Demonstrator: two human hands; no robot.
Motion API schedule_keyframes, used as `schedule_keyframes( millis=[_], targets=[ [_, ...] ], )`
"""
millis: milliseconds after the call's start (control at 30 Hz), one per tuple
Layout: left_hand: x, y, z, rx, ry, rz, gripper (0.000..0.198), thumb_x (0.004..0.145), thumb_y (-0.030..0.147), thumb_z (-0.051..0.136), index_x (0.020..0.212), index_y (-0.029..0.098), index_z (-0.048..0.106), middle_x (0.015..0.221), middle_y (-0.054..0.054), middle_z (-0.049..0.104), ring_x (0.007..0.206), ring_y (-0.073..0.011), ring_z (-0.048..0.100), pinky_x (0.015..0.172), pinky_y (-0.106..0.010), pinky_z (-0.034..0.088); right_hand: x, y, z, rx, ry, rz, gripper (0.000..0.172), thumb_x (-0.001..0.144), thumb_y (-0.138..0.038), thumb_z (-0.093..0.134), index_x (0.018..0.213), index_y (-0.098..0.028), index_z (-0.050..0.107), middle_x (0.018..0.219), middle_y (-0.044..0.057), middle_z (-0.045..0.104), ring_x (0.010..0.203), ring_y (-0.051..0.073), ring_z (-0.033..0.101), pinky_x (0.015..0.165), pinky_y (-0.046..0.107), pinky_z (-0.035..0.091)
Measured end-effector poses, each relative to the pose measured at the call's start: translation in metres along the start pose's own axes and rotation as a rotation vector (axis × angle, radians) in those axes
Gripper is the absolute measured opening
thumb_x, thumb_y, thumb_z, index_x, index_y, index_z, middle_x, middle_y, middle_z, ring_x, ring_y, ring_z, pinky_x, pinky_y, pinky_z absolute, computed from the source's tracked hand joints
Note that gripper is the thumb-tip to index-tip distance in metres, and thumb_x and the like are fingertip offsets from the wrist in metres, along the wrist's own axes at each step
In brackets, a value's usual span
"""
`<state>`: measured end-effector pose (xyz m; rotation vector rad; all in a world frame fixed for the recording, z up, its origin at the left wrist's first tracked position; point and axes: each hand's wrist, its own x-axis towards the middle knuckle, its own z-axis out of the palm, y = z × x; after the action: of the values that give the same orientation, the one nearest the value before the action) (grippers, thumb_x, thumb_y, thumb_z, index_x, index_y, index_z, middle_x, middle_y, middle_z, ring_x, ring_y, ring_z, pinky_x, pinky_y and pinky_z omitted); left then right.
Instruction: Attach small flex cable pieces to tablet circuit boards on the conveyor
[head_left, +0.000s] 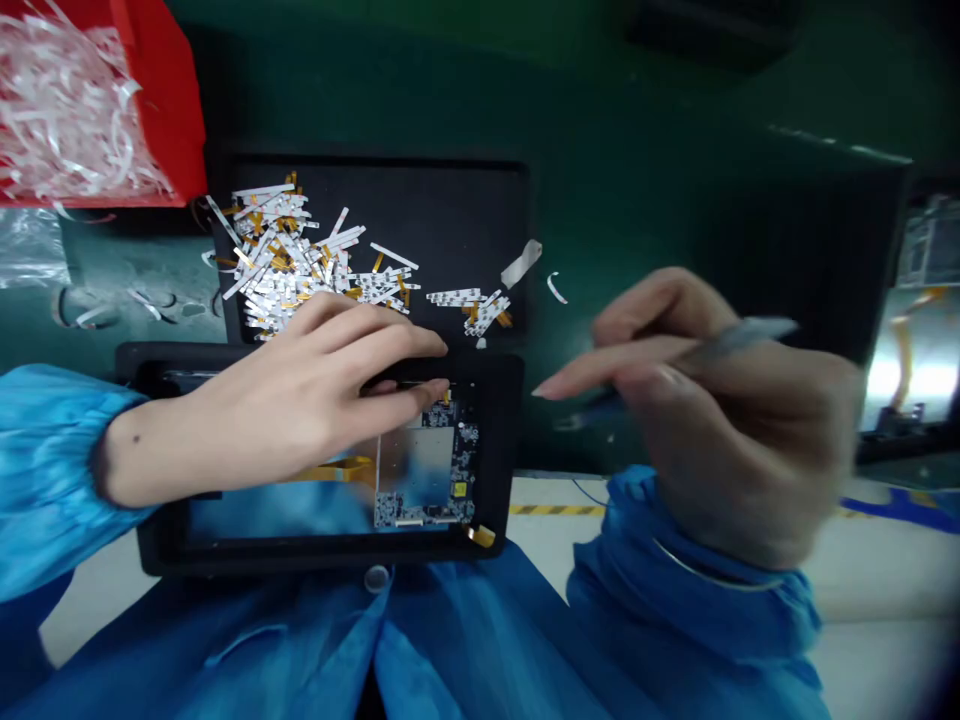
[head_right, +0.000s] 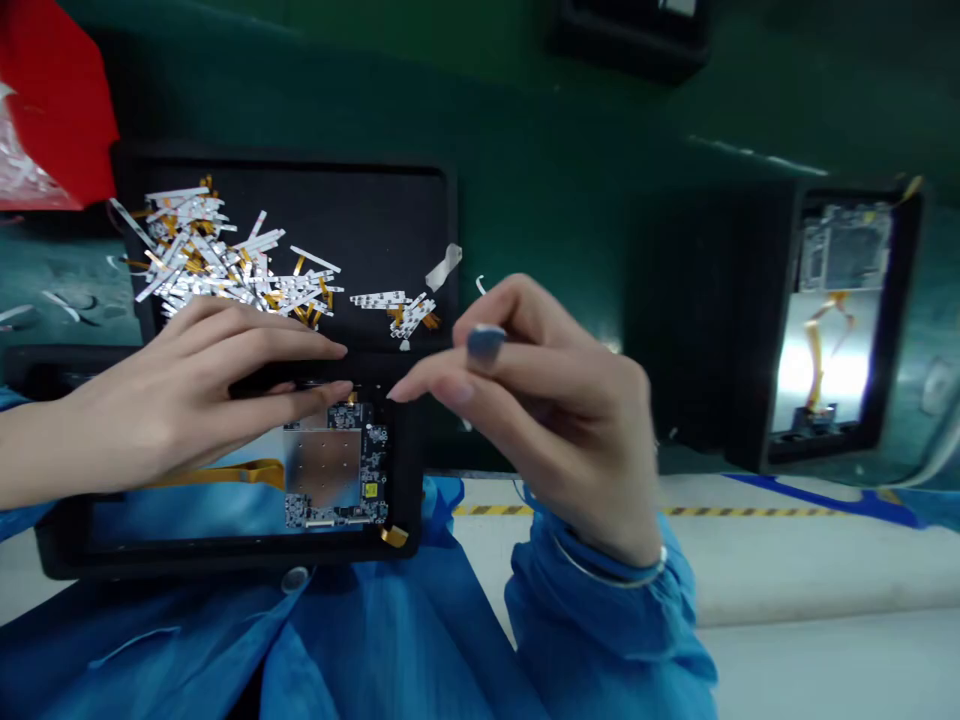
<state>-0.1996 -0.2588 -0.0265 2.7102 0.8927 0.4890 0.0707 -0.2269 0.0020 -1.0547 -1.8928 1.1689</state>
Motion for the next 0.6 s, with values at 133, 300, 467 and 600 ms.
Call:
schedule_keyframes(
  millis=[133, 300, 467, 600],
  targets=[
    [0.006, 0.002, -0.001, 0.11, -0.025, 0.072, 0.027, 0.102, 0.018, 0.041, 0.107, 0.017, 0.068, 0.132, -0.015, 0.061, 0.111, -0.03, 0.061, 0.086, -0.045, 0.047, 0.007, 0.011, 0.022, 0.315, -0.003, 0.2, 0.02, 0.103, -0.025, 0.055, 0.084, -0.022, 0.059, 0.074, -0.003, 0.061, 0.046, 0.008, 0.056, 0.032, 0.02, 0.038],
    [0.01, 0.004, 0.0, 0.117, -0.015, 0.047, 0.029, 0.102, 0.015, 0.038, 0.106, 0.018, 0.067, 0.131, -0.015, 0.061, 0.111, -0.0289, 0.061, 0.089, -0.046, 0.049, 0.008, 0.018, 0.029, 0.379, -0.018, 0.243, 0.023, 0.087, -0.018, 0.077, 0.097, -0.026, 0.058, 0.085, -0.004, 0.068, 0.067, 0.016, 0.072, 0.049, 0.023, 0.06],
    [0.012, 0.004, -0.002, 0.055, -0.039, 0.032, 0.03, 0.102, 0.016, 0.04, 0.105, 0.019, 0.069, 0.131, -0.013, 0.062, 0.112, -0.0292, 0.061, 0.09, -0.048, 0.051, 0.007, 0.018, 0.025, 0.407, -0.024, 0.248, 0.024, 0.085, -0.016, 0.079, 0.095, -0.024, 0.059, 0.08, -0.003, 0.07, 0.061, 0.016, 0.071, 0.046, 0.024, 0.06],
    [0.013, 0.004, -0.001, -0.013, -0.023, -0.003, 0.025, 0.1, 0.015, 0.045, 0.103, 0.02, 0.07, 0.13, -0.011, 0.063, 0.114, -0.0296, 0.062, 0.094, -0.048, 0.049, 0.008, 0.019, 0.026, 0.437, 0.008, 0.216, 0.026, 0.083, -0.013, 0.08, 0.095, -0.022, 0.058, 0.08, -0.001, 0.071, 0.06, 0.017, 0.072, 0.044, 0.023, 0.059]
  ],
)
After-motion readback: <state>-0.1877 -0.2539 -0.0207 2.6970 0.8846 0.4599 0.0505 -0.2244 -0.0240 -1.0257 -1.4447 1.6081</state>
